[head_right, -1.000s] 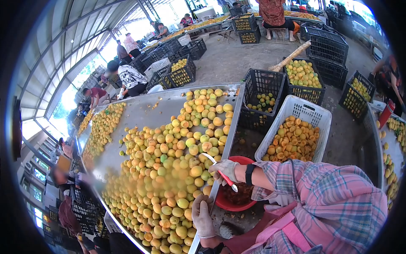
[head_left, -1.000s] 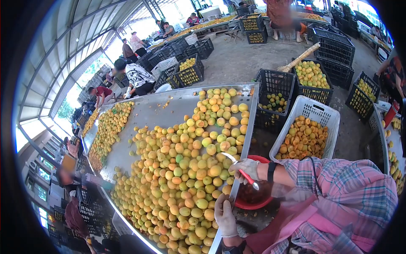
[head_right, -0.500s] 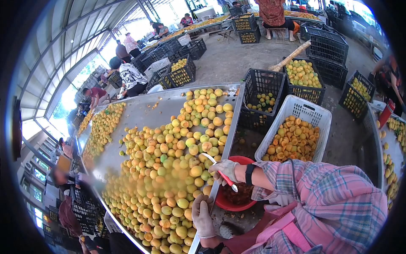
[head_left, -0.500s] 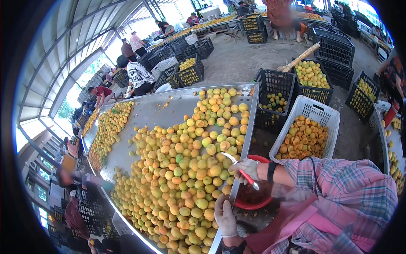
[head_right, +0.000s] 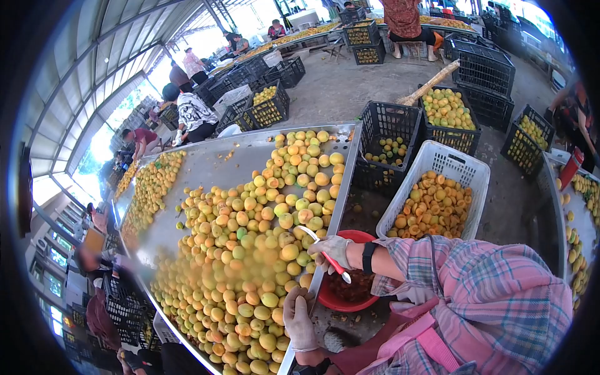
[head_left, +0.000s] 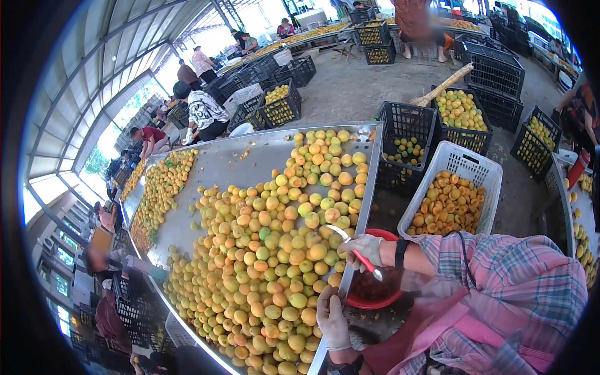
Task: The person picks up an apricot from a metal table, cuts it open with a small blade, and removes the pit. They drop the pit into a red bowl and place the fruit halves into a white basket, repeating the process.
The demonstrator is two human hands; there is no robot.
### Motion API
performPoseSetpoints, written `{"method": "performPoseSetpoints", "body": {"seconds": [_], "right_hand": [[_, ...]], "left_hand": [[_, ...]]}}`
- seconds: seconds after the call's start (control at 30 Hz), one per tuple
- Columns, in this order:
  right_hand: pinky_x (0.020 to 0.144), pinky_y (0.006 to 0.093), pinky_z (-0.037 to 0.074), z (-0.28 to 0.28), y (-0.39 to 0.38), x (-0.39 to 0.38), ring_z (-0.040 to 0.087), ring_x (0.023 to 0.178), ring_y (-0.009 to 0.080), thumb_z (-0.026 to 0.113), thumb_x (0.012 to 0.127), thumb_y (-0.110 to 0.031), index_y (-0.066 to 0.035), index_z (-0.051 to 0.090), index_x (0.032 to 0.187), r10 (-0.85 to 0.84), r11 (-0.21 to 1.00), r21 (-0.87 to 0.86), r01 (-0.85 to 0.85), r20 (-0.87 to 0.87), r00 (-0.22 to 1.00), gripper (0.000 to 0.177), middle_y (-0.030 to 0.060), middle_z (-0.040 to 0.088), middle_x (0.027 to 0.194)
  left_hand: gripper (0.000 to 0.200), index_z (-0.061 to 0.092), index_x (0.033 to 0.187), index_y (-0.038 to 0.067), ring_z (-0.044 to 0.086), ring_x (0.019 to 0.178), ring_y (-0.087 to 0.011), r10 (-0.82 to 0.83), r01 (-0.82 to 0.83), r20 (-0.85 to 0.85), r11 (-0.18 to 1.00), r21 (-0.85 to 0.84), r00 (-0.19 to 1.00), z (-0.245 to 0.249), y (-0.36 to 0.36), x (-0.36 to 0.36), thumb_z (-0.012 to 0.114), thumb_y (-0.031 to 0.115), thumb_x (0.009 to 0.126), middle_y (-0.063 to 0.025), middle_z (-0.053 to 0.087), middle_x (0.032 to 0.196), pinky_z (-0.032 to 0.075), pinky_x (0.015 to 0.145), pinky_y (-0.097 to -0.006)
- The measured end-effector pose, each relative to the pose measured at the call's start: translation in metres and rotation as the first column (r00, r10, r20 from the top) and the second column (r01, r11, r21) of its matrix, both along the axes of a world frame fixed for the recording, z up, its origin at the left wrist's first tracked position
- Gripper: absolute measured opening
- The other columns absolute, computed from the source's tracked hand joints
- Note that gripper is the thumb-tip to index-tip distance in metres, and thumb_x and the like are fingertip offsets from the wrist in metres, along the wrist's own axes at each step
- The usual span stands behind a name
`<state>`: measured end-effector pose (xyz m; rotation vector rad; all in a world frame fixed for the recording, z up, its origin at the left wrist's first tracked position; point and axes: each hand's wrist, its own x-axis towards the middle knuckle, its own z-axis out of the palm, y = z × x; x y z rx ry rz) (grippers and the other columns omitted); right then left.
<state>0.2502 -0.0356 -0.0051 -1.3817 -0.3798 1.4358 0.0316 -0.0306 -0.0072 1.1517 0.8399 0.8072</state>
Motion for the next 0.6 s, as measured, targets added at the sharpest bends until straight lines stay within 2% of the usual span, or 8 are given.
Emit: {"method": "performPoseSetpoints", "body": {"seconds": [0.53, 0.6], "right_hand": [[0.043, 0.0320, 0.052, -0.0029, 0.0011, -0.0002, 0.060, 0.051, 0.0185, 0.068, 0.082, -0.031, -0.003, 0.060, 0.097, 0.000, 1.000, 0.012, 0.000, -0.010, 1.000, 0.033, 0.0080, 0.063, 0.071], [0.042, 0.0300, 0.049, -0.0020, 0.0010, -0.0012, 0.058, 0.048, 0.0150, 0.066, 0.086, -0.031, -0.008, 0.063, 0.094, -0.010, 1.000, -0.002, 0.010, -0.004, 1.000, 0.024, 0.0039, 0.062, 0.066]], "left_hand": [[0.035, 0.047, 0.129, -0.007, 0.062, 0.103, -0.0213, -0.006, 0.006, 0.004, 1.000, 0.002, 1.000, -0.0027, 0.0013, -0.0008, 0.048, 0.007, 0.097, -0.0167, 0.058, 0.121, 0.052, 0.086, -0.0302], [0.035, 0.047, 0.129, -0.007, 0.062, 0.103, -0.0216, -0.007, 0.007, 0.003, 1.000, 0.003, 1.000, -0.0023, 0.0011, -0.0010, 0.048, 0.007, 0.097, -0.0167, 0.058, 0.121, 0.052, 0.087, -0.0305]]}}
